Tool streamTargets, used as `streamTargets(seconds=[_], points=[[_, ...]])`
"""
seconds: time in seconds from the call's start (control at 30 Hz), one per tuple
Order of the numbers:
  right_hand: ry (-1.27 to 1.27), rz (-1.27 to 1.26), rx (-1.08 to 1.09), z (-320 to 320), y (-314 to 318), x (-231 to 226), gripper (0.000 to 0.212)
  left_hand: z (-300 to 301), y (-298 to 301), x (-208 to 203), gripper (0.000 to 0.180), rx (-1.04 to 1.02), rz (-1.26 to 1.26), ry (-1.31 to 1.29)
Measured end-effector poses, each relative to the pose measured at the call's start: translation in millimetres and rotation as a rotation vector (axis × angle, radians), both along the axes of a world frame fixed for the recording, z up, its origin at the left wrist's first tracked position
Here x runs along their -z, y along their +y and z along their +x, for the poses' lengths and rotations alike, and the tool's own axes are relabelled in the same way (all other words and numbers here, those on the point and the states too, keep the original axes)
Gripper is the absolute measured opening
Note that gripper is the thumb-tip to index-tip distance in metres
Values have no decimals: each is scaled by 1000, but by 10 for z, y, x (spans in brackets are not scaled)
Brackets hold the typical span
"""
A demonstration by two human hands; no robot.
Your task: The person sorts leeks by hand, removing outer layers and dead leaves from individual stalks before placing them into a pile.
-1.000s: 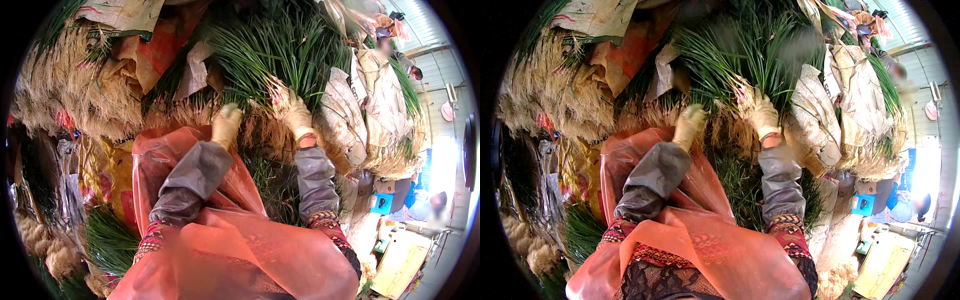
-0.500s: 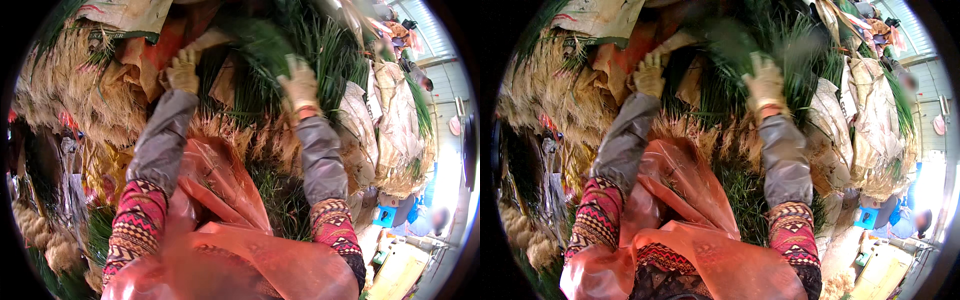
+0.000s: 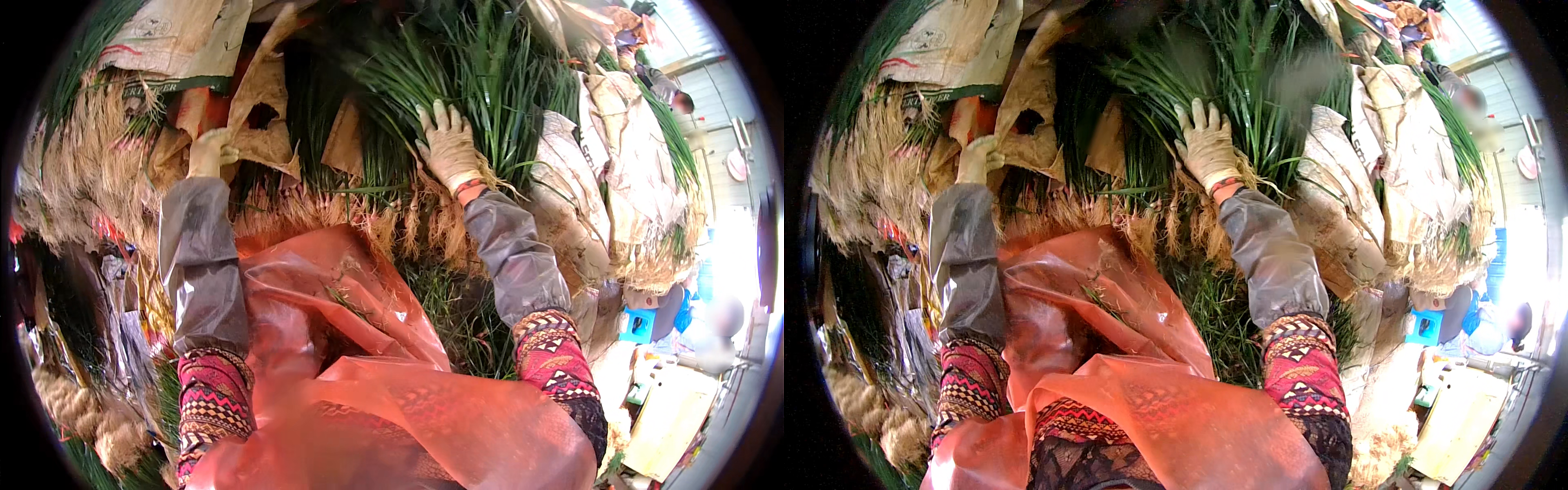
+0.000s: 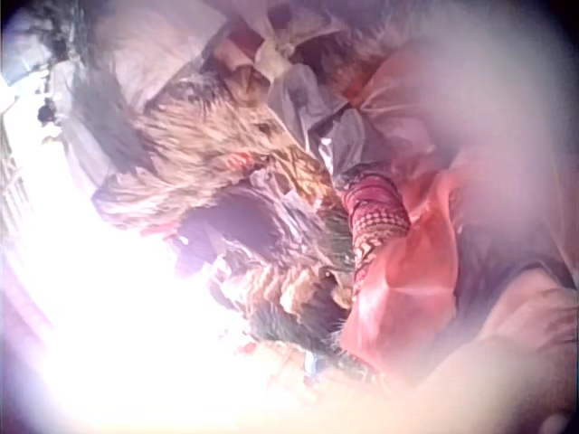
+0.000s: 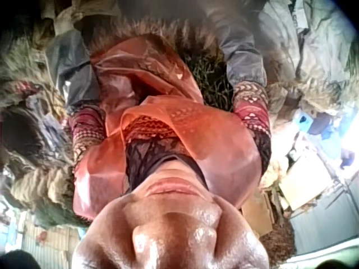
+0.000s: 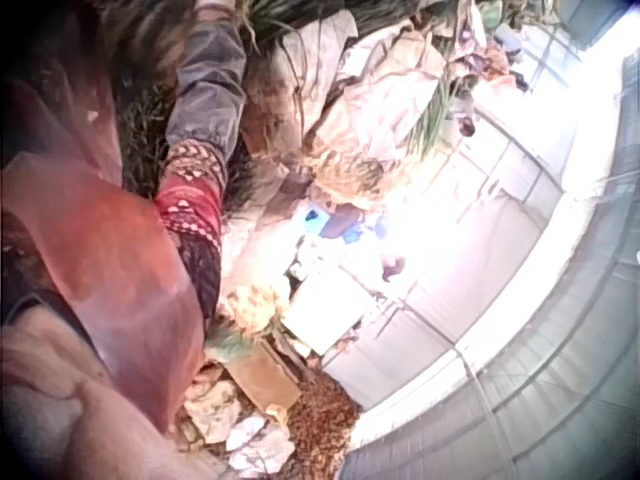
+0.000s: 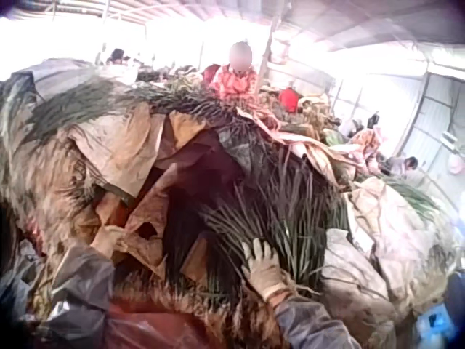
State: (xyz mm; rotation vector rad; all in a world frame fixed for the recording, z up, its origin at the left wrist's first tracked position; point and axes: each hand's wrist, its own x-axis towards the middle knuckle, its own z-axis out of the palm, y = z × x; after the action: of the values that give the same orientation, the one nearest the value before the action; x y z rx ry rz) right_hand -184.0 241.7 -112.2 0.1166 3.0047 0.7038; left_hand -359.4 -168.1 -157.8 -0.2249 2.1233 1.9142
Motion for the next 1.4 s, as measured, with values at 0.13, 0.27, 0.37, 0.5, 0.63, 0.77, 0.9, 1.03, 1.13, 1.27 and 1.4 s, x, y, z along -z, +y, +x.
streamTargets(seconds=[0.13, 0.27, 0.37, 0.5, 0.63, 0.77, 0.9, 1.03, 1.13, 1.27, 1.4], points=[[-10, -174, 74, 23, 140, -74, 71, 103, 29, 129, 27, -52, 79, -17], [500, -287, -137, 608, 298, -123, 53, 426, 317, -360, 32, -15, -144, 111], [588, -254, -142, 957, -66, -136, 23, 944, 514, -778, 30, 19, -7, 257], [388, -286, -76, 692, -519, 42, 25, 1785, 1176, -847, 12, 248, 275, 99], [217, -279, 223, 64, -273, 390, 21, 2448, 1446, -543, 15, 356, 323, -40], [457, -507, -78, 965, -530, -317, 20, 2745, 1647, -444, 37, 370, 491, -211], [430, -976, -190, 1612, -770, -24, 18, 2856, 1866, -208, 39, 435, 534, -472], [510, -1827, 338, 1814, -786, -36, 22, 2924, 1760, -174, 34, 450, 686, -547], [548, -2012, 371, 1694, -761, -307, 31, 3056, 1593, -438, 34, 484, 831, -495], [592, -2390, 533, 1421, -678, -233, 30, 3364, 1396, -554, 31, 372, 715, -419], [522, -2468, 565, 1437, -902, 0, 26, 3404, 1467, -584, 34, 574, 590, -493]])
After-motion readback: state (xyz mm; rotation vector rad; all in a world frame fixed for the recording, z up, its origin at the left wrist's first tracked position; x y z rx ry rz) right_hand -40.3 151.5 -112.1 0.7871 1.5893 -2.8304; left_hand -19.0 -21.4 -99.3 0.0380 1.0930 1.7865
